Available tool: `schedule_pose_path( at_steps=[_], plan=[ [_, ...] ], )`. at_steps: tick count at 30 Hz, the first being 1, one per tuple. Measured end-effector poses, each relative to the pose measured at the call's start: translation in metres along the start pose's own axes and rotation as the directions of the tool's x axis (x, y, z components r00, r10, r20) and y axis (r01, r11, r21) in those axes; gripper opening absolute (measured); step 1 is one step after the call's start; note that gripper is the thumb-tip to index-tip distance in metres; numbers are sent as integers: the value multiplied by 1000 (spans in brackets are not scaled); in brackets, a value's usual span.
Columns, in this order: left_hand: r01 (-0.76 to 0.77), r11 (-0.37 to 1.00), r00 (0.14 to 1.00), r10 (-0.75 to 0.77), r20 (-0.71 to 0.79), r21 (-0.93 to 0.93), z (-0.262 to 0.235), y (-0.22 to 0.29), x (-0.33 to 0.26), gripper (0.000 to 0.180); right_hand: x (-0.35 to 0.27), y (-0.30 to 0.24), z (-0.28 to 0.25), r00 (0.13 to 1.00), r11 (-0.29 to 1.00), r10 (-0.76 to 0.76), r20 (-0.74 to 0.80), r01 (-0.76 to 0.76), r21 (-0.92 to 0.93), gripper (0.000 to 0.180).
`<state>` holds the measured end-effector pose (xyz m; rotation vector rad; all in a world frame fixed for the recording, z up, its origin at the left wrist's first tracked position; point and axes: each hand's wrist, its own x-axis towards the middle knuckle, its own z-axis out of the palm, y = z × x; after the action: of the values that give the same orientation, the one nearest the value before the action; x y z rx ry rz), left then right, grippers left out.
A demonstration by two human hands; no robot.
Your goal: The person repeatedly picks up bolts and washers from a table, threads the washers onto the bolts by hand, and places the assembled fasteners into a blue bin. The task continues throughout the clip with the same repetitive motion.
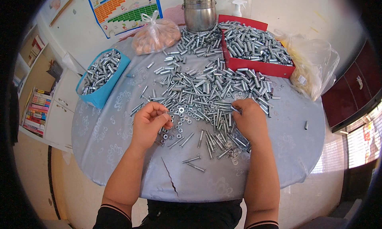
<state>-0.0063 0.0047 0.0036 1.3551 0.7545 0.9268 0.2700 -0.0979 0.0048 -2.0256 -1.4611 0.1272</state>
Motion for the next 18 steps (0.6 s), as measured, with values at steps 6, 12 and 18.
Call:
schedule_pose_path(
  at_steps=[6,12,18],
  plan=[
    [74,970,986,-37,162,-230,5,-1,-2,12,2,-17,3,995,856,95,25,-95,508,20],
    [77,969,980,-31,196,-234,5,-3,-3,14,-7,-49,19,968,520,69,243,-243,819,18],
    [76,968,980,-29,195,-239,7,-3,-2,14,-11,-52,28,964,523,30,263,-239,818,17]
  ],
)
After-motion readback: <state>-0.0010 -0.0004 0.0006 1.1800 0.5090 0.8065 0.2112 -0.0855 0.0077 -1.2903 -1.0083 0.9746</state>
